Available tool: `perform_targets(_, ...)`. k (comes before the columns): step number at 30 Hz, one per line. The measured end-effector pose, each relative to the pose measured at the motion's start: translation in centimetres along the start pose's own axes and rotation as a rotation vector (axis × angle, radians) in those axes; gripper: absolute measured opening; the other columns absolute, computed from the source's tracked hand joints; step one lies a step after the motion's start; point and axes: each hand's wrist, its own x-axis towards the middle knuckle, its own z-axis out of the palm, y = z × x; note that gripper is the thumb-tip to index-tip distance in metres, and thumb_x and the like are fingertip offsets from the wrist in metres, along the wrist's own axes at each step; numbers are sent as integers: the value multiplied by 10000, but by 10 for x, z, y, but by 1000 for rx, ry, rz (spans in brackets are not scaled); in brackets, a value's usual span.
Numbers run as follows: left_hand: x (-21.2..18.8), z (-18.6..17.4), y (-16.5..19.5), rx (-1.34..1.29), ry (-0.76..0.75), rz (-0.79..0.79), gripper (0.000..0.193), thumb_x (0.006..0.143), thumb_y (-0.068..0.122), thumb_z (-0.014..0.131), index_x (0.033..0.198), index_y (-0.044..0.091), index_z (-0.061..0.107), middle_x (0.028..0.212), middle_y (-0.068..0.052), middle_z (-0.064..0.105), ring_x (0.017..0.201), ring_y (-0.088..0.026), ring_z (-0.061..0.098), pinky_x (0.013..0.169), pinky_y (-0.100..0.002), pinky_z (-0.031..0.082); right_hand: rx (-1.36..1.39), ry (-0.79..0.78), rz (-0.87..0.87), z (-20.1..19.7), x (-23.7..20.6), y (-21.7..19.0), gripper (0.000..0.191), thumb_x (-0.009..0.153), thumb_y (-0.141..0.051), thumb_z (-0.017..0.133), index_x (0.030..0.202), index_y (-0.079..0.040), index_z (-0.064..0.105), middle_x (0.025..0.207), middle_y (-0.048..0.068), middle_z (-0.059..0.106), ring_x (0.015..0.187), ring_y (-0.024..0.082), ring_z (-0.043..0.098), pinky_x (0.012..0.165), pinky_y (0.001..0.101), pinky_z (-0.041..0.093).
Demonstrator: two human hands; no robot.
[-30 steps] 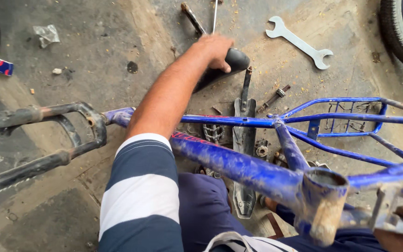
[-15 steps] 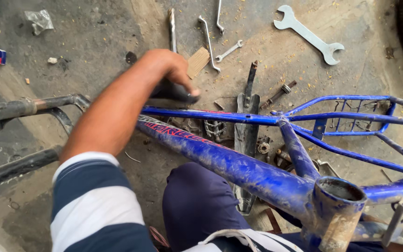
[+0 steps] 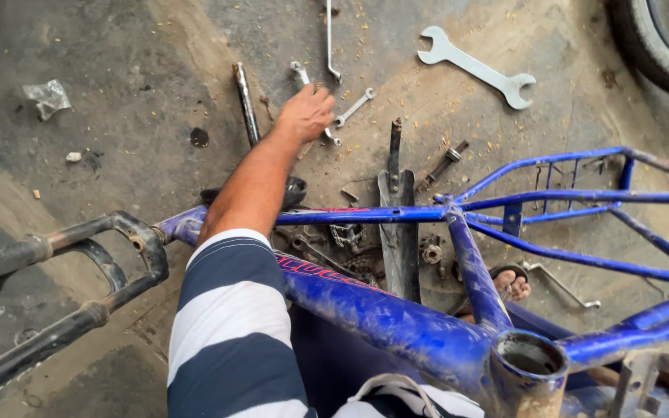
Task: The person removes the rear wheel from a blue bicycle frame using a wrench, then cleans the tire with a brush. They reattach the wheel and adjust the frame components with a wrench.
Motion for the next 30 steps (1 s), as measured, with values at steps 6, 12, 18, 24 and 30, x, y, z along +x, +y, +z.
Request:
perform_targets(6, 0, 2, 0, 30, 15, 2, 204, 973, 249, 496, 1094, 178, 643, 1137, -65, 628, 1186, -232, 565, 993, -459, 422, -21, -1, 5, 3, -7, -7, 749, 441, -396, 949, 1059, -65, 688, 923, 145, 704, 833, 287, 699, 765, 373, 541)
perform_targets(12, 2, 16, 3, -311, 159, -22, 166, 998, 175, 486, 1119, 98, 568, 1073, -138, 607, 1073, -316, 596, 911, -450, 471, -40, 86, 10, -3, 36, -65, 697, 500, -391, 970, 1025, -46, 670, 897, 142, 692, 780, 253, 682, 693, 352, 520)
perform_targets(18, 49, 61, 45, -686, 243, -325, 168, 1002, 134, 541, 1136, 42, 587, 1097, -248, 559, 993, -445, 632, 854, -543, 520, -151, 65, -48, -25, 96, -119, 607, 556, -496, 914, 844, -21, 671, 763, 127, 680, 695, 271, 646, 591, 353, 487)
perform_targets(24, 53, 89, 70, -749, 212, -624, 209, 961, 170, 586, 1146, 82, 627, 1188, -258, 521, 891, -477, 665, 773, -589, 525, -191, 129, -179, -31, 123, -153, 516, 711, -513, 820, 745, -22, 665, 670, 94, 661, 589, 254, 636, 580, 377, 470)
perform_targets(30, 41, 68, 56, -632, 322, -519, 198, 1017, 107, 546, 1194, 101, 633, 1378, -220, 486, 823, -467, 680, 725, -593, 534, -253, 178, -233, -36, 141, -160, 459, 751, -493, 772, 731, -48, 662, 656, 71, 658, 557, 251, 620, 545, 389, 432)
